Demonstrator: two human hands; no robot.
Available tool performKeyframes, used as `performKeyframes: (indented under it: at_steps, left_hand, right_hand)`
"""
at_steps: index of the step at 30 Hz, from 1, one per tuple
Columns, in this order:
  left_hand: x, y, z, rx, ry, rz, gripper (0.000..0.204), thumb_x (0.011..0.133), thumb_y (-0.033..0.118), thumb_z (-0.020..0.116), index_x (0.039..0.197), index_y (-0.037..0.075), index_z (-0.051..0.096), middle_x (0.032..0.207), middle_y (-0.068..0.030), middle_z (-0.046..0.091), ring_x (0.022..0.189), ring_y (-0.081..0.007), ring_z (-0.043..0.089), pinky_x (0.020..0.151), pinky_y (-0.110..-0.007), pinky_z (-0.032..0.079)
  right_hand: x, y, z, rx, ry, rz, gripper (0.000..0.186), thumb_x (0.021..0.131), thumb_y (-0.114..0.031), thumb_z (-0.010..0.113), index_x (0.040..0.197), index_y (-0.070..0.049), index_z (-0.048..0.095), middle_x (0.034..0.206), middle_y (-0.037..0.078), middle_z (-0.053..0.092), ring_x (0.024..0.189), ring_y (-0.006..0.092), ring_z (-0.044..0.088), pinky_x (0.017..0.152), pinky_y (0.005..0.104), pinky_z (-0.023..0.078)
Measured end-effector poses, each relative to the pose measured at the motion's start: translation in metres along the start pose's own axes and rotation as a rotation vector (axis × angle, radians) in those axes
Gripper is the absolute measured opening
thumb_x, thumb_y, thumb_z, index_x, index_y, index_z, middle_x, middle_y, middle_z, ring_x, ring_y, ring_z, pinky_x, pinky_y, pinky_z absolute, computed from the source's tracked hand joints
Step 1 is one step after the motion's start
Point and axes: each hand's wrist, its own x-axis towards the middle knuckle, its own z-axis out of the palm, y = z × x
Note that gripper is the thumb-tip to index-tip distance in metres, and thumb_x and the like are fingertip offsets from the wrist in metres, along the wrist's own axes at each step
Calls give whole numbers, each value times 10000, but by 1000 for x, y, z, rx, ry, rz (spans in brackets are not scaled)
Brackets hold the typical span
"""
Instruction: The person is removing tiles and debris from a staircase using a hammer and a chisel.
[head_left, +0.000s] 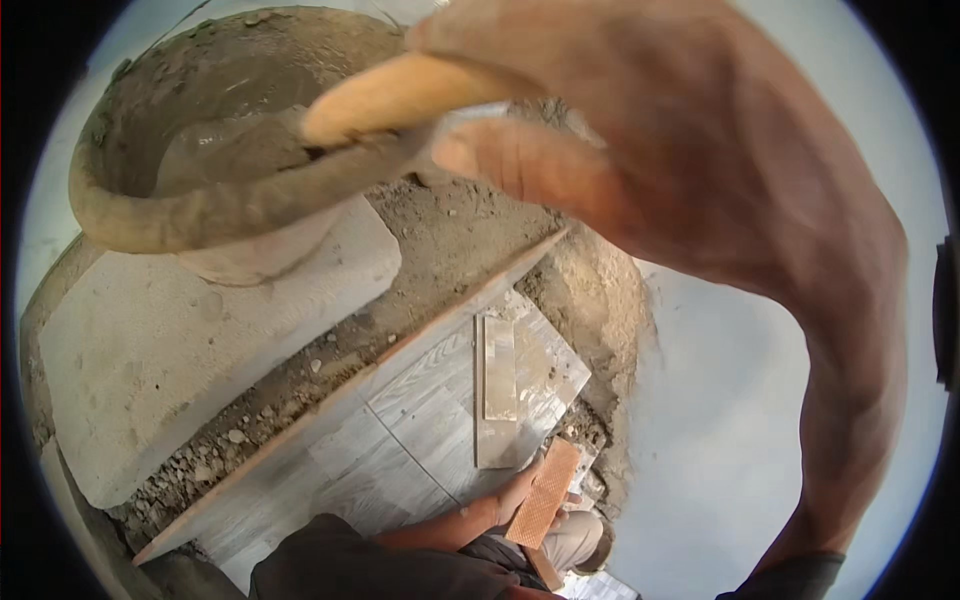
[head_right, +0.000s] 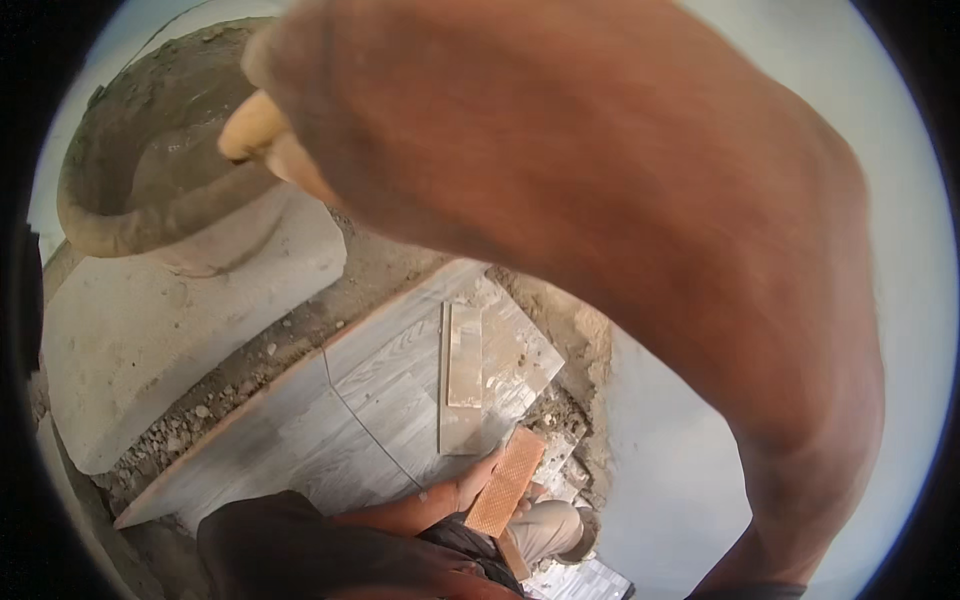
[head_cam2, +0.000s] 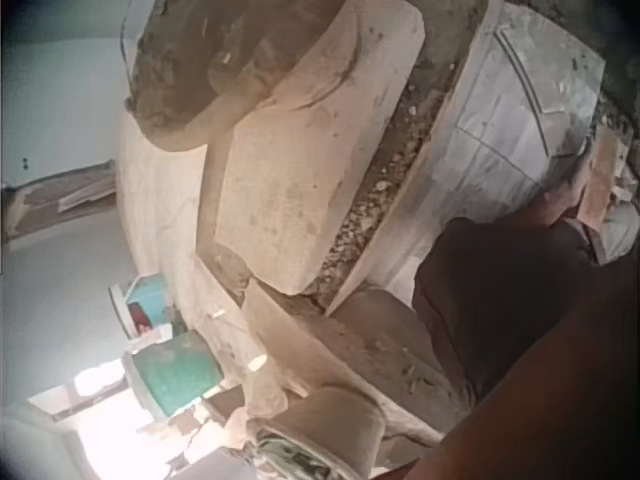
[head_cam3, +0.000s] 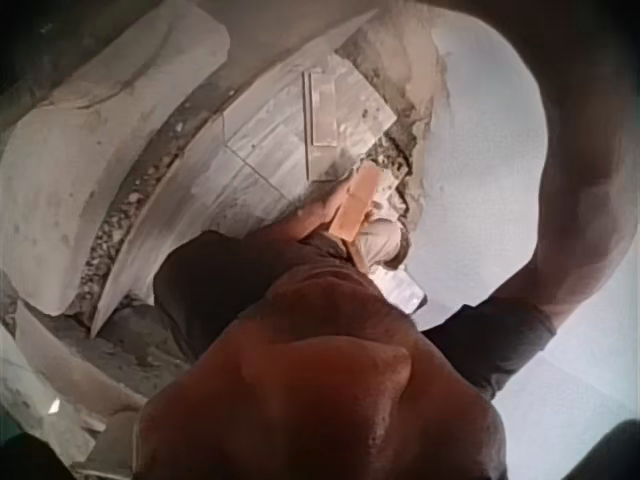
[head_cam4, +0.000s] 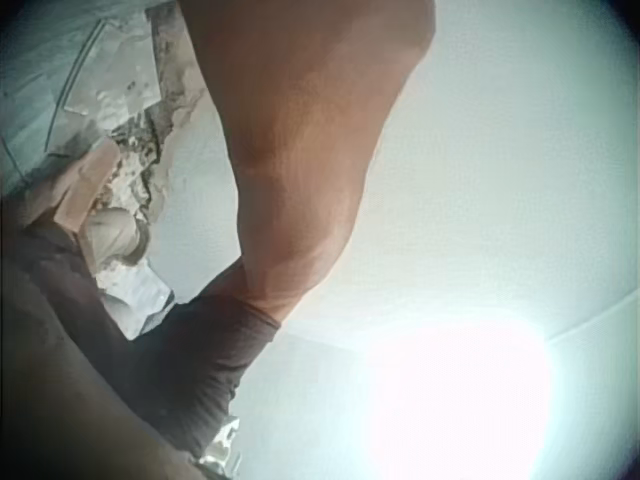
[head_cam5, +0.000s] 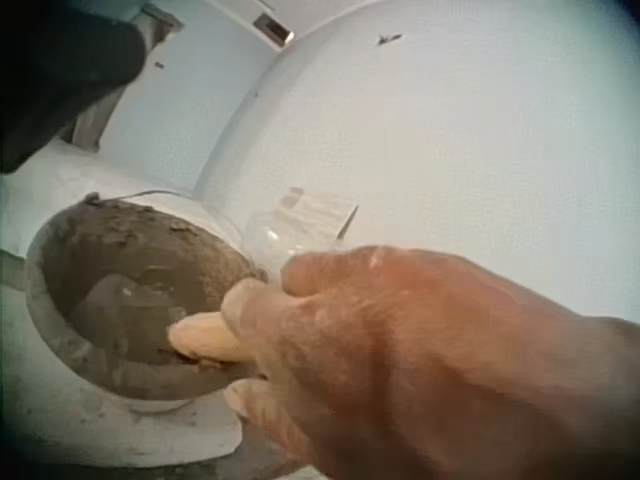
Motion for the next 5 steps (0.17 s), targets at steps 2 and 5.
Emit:
performKeyframes:
  at_steps: [2, 5]
  left_hand:
    - [14, 11, -1, 17, -105, -11, 743, 861, 693, 248, 1376, 162, 320, 1153, -195, 571, 782, -279, 628, 674, -416, 544]
    - [24, 20, -6, 117, -223, 56, 712, 881, 656, 262, 1398, 169, 298, 1281, -238, 471, 842, -317, 629, 736, -440, 544]
  right_hand:
    - [56, 16, -13, 11, -229, -31, 242, 918, -142, 422, 1049, 54, 475, 996, 173, 518, 911, 323, 589, 768, 386, 512]
    - [66, 30, -47, 63, -564, -61, 269, 935, -119, 358, 921, 99, 515, 865, 177, 530, 788, 316, 640, 668, 369, 565]
